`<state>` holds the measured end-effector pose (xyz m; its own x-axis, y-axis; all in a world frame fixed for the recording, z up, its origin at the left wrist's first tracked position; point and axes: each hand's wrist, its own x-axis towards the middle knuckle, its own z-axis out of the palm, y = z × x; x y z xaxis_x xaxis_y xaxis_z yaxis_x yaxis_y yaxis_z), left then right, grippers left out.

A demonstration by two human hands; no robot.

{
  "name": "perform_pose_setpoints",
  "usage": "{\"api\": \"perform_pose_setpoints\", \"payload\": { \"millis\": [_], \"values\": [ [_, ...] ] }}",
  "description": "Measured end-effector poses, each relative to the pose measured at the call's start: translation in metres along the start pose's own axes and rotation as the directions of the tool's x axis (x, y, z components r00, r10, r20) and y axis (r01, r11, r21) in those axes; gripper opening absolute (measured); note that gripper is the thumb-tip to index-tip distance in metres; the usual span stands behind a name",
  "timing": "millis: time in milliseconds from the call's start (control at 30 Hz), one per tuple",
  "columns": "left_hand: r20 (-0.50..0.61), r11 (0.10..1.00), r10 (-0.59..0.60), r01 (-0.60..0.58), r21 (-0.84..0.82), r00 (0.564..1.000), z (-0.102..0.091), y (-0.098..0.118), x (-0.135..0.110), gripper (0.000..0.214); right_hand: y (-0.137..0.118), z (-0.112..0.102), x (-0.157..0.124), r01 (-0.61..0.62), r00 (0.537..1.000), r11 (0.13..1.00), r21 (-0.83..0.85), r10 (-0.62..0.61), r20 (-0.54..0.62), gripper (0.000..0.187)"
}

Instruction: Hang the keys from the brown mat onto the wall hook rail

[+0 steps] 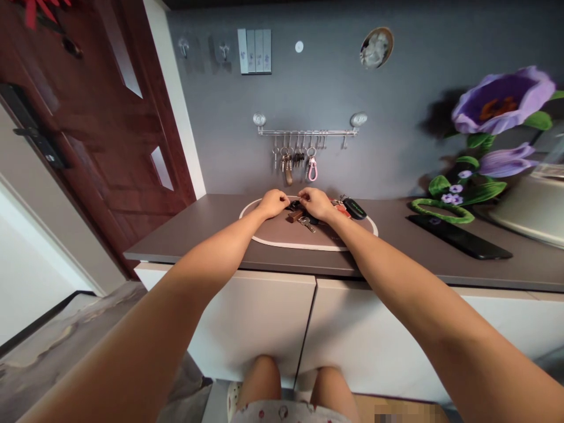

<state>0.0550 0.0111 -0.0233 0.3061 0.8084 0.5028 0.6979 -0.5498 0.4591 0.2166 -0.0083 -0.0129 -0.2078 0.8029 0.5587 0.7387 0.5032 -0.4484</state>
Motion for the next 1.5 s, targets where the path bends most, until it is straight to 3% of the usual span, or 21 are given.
{"api": "perform_pose_setpoints", "payload": {
  "millis": [167, 300, 633, 1033, 1200, 1500],
  "values": [
    [-0.013, 0.981, -0.081, 0.078, -0.179, 0.997, 0.000, 0.000, 0.000, 0.014, -0.001, -0.001, 0.001, 0.002, 1.000, 0.999, 0.036, -0.002, 0.008, 0.020],
    [-0.018, 0.915, -0.133, 0.116, -0.386, 0.991, 0.001, 0.001, 0.000, 0.014, 0.000, 0.000, 0.003, 0.039, 0.999, 0.998, 0.046, -0.041, 0.028, 0.022],
    [0.002, 0.628, -0.203, 0.132, -0.767, 0.979, -0.005, 0.007, 0.002, 0.013, -0.005, -0.001, 0.002, 0.103, 0.994, 0.994, 0.046, -0.104, 0.017, 0.017],
    [0.109, 0.295, -0.152, 0.151, -0.944, 0.982, -0.010, 0.015, -0.001, 0.008, -0.019, -0.006, -0.003, 0.027, 0.997, 0.983, 0.181, -0.014, -0.076, 0.021],
    [0.117, 0.275, -0.127, 0.148, -0.950, 0.985, -0.009, 0.015, -0.002, 0.009, -0.015, -0.004, -0.001, 0.045, 0.996, 0.967, 0.249, -0.024, -0.085, 0.024],
    [0.119, 0.322, -0.094, 0.143, -0.936, 0.989, -0.004, 0.012, -0.002, 0.016, -0.012, -0.003, 0.000, 0.055, 0.992, 0.936, 0.348, -0.012, -0.124, 0.025]
  ]
}}
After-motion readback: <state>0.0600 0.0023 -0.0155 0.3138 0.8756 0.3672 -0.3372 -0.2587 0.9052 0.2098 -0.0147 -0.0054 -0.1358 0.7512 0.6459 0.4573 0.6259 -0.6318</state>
